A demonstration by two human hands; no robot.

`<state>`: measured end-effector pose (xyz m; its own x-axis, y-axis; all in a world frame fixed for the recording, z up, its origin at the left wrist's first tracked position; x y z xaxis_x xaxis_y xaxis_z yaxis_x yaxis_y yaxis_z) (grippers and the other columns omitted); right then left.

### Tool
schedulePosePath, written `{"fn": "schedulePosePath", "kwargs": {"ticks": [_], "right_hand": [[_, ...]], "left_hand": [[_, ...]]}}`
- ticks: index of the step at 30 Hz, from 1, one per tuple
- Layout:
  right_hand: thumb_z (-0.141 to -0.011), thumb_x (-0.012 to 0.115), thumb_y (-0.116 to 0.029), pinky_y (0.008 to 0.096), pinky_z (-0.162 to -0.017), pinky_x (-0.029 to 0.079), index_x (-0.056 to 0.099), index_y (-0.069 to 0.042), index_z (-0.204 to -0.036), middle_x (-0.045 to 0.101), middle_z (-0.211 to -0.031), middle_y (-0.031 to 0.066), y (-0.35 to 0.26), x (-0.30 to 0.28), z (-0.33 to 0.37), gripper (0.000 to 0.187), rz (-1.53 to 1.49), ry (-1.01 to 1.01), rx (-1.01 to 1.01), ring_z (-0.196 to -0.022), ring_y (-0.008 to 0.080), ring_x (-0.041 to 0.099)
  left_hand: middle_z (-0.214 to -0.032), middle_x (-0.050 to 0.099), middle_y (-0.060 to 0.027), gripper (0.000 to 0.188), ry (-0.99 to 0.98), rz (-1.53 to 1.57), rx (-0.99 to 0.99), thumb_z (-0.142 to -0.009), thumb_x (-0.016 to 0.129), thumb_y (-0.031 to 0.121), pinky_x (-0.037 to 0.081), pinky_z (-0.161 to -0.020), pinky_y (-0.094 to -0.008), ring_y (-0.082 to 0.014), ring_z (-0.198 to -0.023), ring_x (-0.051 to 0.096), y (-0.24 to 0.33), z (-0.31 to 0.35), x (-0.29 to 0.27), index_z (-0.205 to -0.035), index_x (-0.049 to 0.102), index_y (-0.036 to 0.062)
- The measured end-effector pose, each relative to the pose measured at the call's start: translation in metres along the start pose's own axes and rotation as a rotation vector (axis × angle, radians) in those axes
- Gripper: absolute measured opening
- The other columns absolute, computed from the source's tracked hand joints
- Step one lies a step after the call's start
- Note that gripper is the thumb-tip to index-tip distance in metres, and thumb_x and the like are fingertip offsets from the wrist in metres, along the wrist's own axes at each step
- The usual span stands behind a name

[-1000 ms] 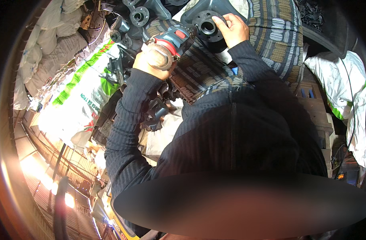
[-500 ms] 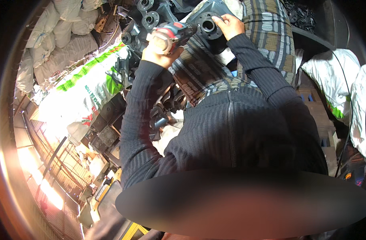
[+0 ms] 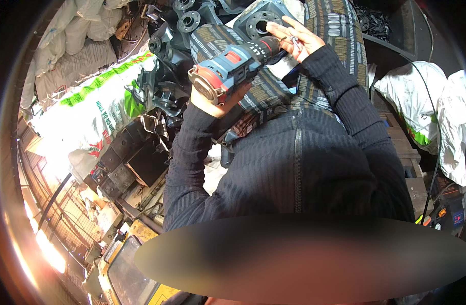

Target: The person uses a cordless impact driver to fasten bolts into a metal part, repeating the process on multiple identical parts. The person places each finished part aside and picks up the next one to continue the assembly.

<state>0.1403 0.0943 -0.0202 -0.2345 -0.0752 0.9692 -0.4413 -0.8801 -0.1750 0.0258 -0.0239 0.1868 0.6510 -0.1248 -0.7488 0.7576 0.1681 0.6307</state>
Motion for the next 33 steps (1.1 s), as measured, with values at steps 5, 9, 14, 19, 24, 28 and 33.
{"fn": "schedulePosePath", "kwargs": {"ticks": [5,9,14,19,24,28,33], "right_hand": [[-0.092,0.036,-0.006,0.0387,-0.089,0.048,-0.002,-0.004,-0.14,0.034,-0.131,0.0314,0.001,0.009,0.0,0.061,0.034,0.052,0.06,-0.119,0.0374,0.044],[-0.091,0.045,-0.012,0.0143,-0.061,0.048,0.015,0.001,-0.138,0.041,-0.13,0.0265,0.0,0.018,0.003,0.057,0.095,0.062,0.064,-0.104,0.0184,0.056],[-0.09,0.046,-0.014,0.0122,-0.058,0.048,0.017,0.0,-0.137,0.042,-0.13,0.0249,0.0,0.02,0.003,0.057,0.122,0.107,0.106,-0.082,0.0078,0.058],[-0.093,0.043,-0.02,0.0207,-0.073,0.051,0.021,-0.002,-0.137,0.044,-0.128,0.024,0.005,0.017,0.001,0.052,0.136,0.138,0.135,-0.102,0.0197,0.057],[-0.095,0.04,-0.022,0.0295,-0.079,0.053,0.037,-0.003,-0.13,0.056,-0.112,0.017,0.012,0.0,0.003,0.04,0.074,0.287,0.141,-0.099,0.0213,0.059],[-0.094,0.045,-0.021,0.0251,-0.062,0.051,0.056,-0.003,-0.113,0.054,-0.076,-0.0004,0.014,-0.02,0.002,0.028,0.214,0.4,0.105,-0.065,0.0075,0.054],[-0.086,0.06,-0.022,0.0202,-0.039,0.037,0.053,-0.004,-0.108,0.042,-0.066,-0.0035,0.019,-0.042,-0.006,0.03,0.6,0.737,-0.011,-0.043,0.0036,0.037]], "left_hand": [[-0.092,0.063,-0.0079,0.03,0.037,-0.081,0.085,-0.07,0.071,0.014,0.048,-0.076,-0.0345,-0.0257,-0.084,0.061,0.001,-0.002,0.002,-0.098,0.061,0.006],[-0.095,0.063,-0.008,0.033,-0.024,-0.145,0.024,-0.071,0.071,0.016,0.047,-0.077,-0.0348,-0.026,-0.086,0.06,-0.006,-0.006,0.007,-0.1,0.06,0.0064],[-0.096,0.063,-0.008,0.036,-0.1,-0.148,-0.001,-0.072,0.07,0.02,0.048,-0.081,-0.0348,-0.026,-0.091,0.061,-0.012,-0.009,0.011,-0.104,0.059,0.0061],[-0.094,0.063,-0.0094,0.036,-0.038,-0.175,0.007,-0.072,0.069,0.02,0.048,-0.079,-0.036,-0.0265,-0.088,0.061,-0.002,-0.012,0.009,-0.103,0.058,0.0057],[-0.095,0.062,-0.0098,0.036,-0.056,-0.334,0.177,-0.07,0.071,0.019,0.047,-0.08,-0.0369,-0.0269,-0.091,0.06,0.013,-0.01,-0.003,-0.101,0.059,0.0055],[-0.084,0.063,-0.0066,0.026,-0.068,-0.276,0.067,-0.07,0.068,0.021,0.049,-0.067,-0.0358,-0.0265,-0.077,0.062,-0.006,-0.008,-0.017,-0.093,0.063,0.0094],[-0.096,0.063,-0.008,0.031,-0.059,-0.213,-0.162,-0.072,0.067,0.017,0.048,-0.075,-0.0339,-0.0242,-0.087,0.061,-0.04,-0.007,-0.016,-0.102,0.061,0.0084]]}}
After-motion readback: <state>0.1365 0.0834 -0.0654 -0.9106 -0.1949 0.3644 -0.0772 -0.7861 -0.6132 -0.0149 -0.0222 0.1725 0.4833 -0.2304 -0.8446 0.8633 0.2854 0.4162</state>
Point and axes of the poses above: each hand's wrist, its own z-axis away from the middle knuckle, its own x-axis out of the palm, y = z × x, the point moved 5 cm from there along -z, towards the middle knuckle
